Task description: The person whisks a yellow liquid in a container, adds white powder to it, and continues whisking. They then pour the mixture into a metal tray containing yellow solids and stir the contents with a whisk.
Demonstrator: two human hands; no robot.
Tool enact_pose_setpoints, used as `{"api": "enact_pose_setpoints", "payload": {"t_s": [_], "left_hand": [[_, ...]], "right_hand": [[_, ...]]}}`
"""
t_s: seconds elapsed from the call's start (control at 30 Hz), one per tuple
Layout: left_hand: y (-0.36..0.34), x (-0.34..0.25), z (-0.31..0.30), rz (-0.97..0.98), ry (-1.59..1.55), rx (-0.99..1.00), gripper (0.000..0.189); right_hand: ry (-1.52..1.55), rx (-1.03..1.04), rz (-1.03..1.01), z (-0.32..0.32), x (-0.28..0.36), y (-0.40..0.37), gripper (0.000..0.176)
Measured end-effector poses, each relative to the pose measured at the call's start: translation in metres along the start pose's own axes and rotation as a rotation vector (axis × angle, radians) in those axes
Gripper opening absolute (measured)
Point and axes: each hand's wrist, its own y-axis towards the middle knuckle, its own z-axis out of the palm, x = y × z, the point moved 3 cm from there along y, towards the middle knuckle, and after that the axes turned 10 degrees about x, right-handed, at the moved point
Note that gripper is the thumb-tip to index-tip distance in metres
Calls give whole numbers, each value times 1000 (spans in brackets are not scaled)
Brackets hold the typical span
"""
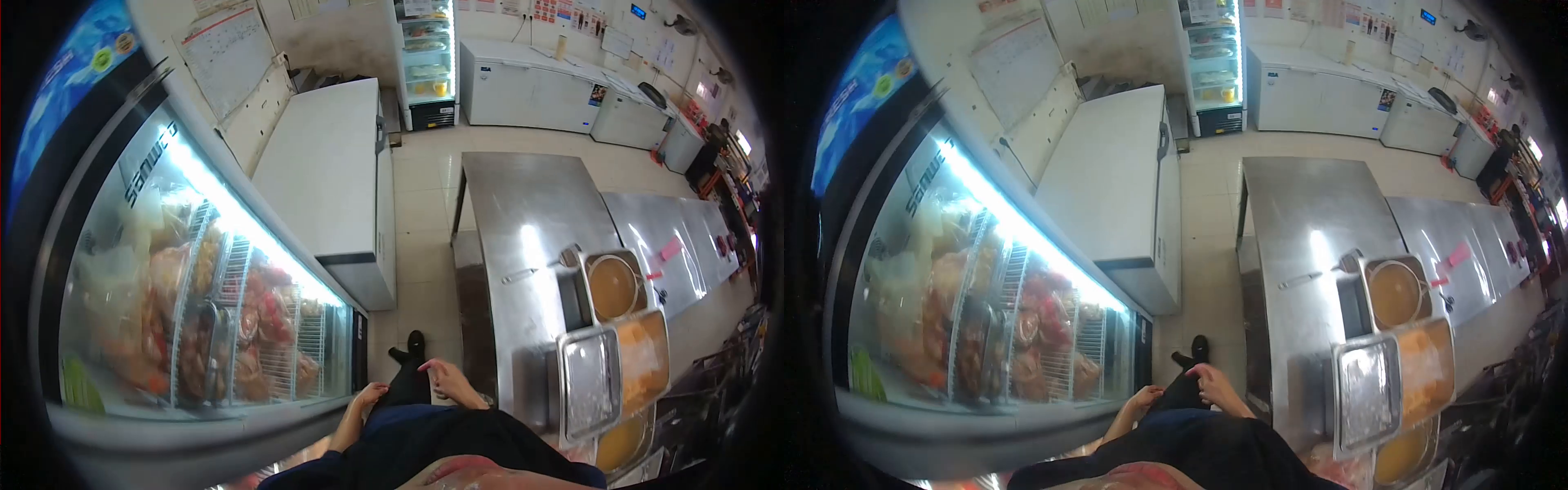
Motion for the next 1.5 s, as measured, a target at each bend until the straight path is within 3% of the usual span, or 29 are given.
{"api": "enact_pose_setpoints", "payload": {"t_s": [0.07, 0.1, 0.13, 0.17, 0.23, 0.27, 0.33, 0.4, 0.47, 0.5, 0.67, 0.73, 0.83, 0.87, 0.9, 0.93, 0.97, 1.0, 1.07, 1.1, 1.17, 1.23, 1.27, 1.3, 1.33, 1.37, 1.4, 1.47, 1.5], "left_hand": [[-40, -131, -12, -13, -70, -20, 33], [-36, -178, -36, 202, -119, -100, 33], [-26, -230, -68, 429, -163, -168, 33], [-13, -279, -96, 505, -117, -201, 33], [41, -351, -174, 701, 177, -389, 33], [74, -385, -209, 736, 107, -451, 30], [108, -469, -263, 705, 467, -680, 22], [136, -540, -306, 749, 524, -611, 21], [175, -610, -358, 562, 986, -837, 26], [198, -629, -384, 464, 985, -830, 32], [301, -645, -481, 278, 1120, -1085, 44], [298, -660, -476, 30, 1091, -988, 54], [282, -711, -455, -288, 726, -797, 71], [299, -704, -466, -347, 763, -831, 67], [313, -701, -480, -406, 801, -860, 63], [320, -713, -491, -559, 635, -663, 65], [326, -723, -497, -692, 459, -458, 68], [332, -731, -509, -691, 452, -459, 68], [354, -745, -525, -441, 690, -278, 65], [369, -789, -527, -437, 697, -279, 65], [391, -892, -540, -407, 693, -467, 37], [578, -817, -682, -129, 236, -258, 43], [622, -898, -697, -386, 1055, -97, 54], [643, -991, -668, -353, 1223, -196, 65], [667, -1055, -665, -36, 1269, -239, 61], [686, -1135, -651, 133, 1240, -173, 52], [710, -1198, -640, 467, 1176, -136, 45], [740, -1300, -618, 380, 483, 188, 37], [762, -1328, -624, 387, 489, 183, 37]], "right_hand": [[-56, -51, -156, -41, 39, 51, 25], [26, -136, -169, -70, 48, 80, 26], [-153, -241, -274, -88, 73, 101, 14], [104, -283, -145, -106, 106, 115, 30], [206, -279, -199, -143, 144, 161, 34], [220, -285, -202, -159, 160, 177, 35], [204, -327, -184, -191, 195, 210, 36], [201, -347, -204, -216, 226, 249, 37], [106, -403, -269, -254, 259, 282, 31], [353, -401, -256, -274, 268, 298, 33], [545, -671, -452, -409, 326, 377, 36], [553, -828, -479, -465, 379, 395, 32], [-132, -992, -522, -563, 469, 429, 24], [343, -763, -727, -579, 513, 437, 28], [335, -759, -789, -574, 572, 442, 38], [475, -649, -872, -599, 604, 453, 40], [596, -334, -1068, -624, 632, 466, 40], [592, -329, -1064, -650, 649, 486, 40], [984, 92, -1289, -693, 678, 535, 38], [1010, -135, -1237, -722, 679, 572, 36], [955, -456, -826, -767, 657, 655, 26], [-51, -753, -86, -894, 457, 756, 27], [-539, -735, 367, -937, 361, 802, 35], [-647, -651, 663, -870, 399, 780, 39], [-880, -484, 809, -845, 381, 792, 49], [-676, -563, 894, -829, 322, 812, 42], [-518, -654, 844, -807, 328, 795, 41], [-349, -760, 747, -796, 357, 770, 40], [-295, -808, 730, -803, 369, 762, 39]]}}
